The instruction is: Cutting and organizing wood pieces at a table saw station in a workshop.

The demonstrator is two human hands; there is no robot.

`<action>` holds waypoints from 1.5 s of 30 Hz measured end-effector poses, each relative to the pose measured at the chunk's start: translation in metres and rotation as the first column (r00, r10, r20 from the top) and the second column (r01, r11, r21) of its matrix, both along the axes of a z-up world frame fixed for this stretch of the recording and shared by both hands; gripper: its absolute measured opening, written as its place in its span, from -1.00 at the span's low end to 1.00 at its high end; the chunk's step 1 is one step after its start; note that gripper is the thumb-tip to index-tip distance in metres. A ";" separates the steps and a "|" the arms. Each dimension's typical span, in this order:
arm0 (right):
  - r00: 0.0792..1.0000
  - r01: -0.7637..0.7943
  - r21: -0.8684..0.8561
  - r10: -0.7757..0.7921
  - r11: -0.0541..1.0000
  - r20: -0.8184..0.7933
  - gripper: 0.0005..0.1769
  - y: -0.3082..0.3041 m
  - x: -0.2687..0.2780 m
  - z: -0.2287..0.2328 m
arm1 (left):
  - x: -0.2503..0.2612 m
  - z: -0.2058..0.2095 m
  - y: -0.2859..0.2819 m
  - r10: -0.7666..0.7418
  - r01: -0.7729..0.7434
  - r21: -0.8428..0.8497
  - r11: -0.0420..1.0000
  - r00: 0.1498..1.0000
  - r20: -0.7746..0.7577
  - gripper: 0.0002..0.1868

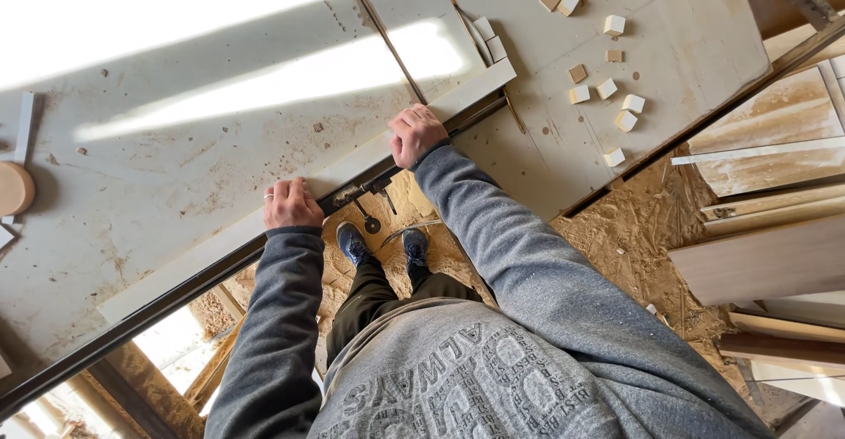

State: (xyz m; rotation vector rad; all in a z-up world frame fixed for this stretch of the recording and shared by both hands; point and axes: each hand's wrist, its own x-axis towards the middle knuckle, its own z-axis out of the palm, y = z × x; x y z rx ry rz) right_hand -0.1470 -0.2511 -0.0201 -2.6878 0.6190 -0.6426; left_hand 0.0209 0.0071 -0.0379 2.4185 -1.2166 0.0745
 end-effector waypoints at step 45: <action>0.997 0.061 0.079 -0.064 0.995 0.041 -0.75 0.000 -0.039 0.016 | -0.030 0.033 -0.015 -0.057 0.057 -0.016 0.998 0.997 -0.054 -0.82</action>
